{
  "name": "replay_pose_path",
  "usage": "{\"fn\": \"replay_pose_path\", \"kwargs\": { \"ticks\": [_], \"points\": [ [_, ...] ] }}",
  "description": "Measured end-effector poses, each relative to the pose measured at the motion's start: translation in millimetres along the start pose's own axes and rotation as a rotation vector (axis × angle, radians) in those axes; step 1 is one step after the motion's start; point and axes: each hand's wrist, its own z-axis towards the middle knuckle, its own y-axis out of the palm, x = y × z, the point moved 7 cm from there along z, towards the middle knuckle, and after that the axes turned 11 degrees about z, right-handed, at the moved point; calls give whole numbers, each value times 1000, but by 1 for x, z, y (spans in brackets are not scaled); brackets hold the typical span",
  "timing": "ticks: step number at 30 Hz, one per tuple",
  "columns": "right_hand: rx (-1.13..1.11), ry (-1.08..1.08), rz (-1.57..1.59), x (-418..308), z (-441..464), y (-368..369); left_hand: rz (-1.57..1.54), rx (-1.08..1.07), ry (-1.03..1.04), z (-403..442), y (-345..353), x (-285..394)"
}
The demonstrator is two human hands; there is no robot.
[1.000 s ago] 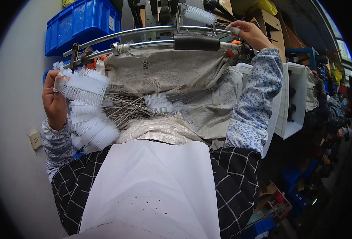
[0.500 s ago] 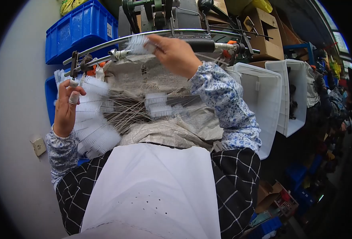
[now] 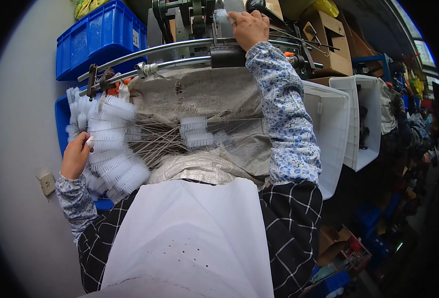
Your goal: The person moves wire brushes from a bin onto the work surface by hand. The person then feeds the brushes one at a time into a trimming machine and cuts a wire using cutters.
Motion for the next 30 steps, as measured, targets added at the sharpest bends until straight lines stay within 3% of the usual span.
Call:
{"fn": "replay_pose_path", "kwargs": {
  "ticks": [4,13,16,19,21,26,30],
  "points": [
    [-75,88,93,9,3,10,-46,36,36,0,-3,4],
    [-70,-143,-37,19,18,41,94,563,200,6,-40,38],
    [-96,-162,-105,31,18,54,-158,712,238,5,-64,34],
    [68,-62,-91,26,0,16,-379,857,306,-5,-90,21],
    [49,151,-76,47,-10,2,-535,913,312,-9,-98,-1],
    [51,233,206,53,-17,9,-594,810,363,-1,-89,4],
    [130,160,243,33,-14,10,-579,781,418,-3,-86,26]
  ]
}}
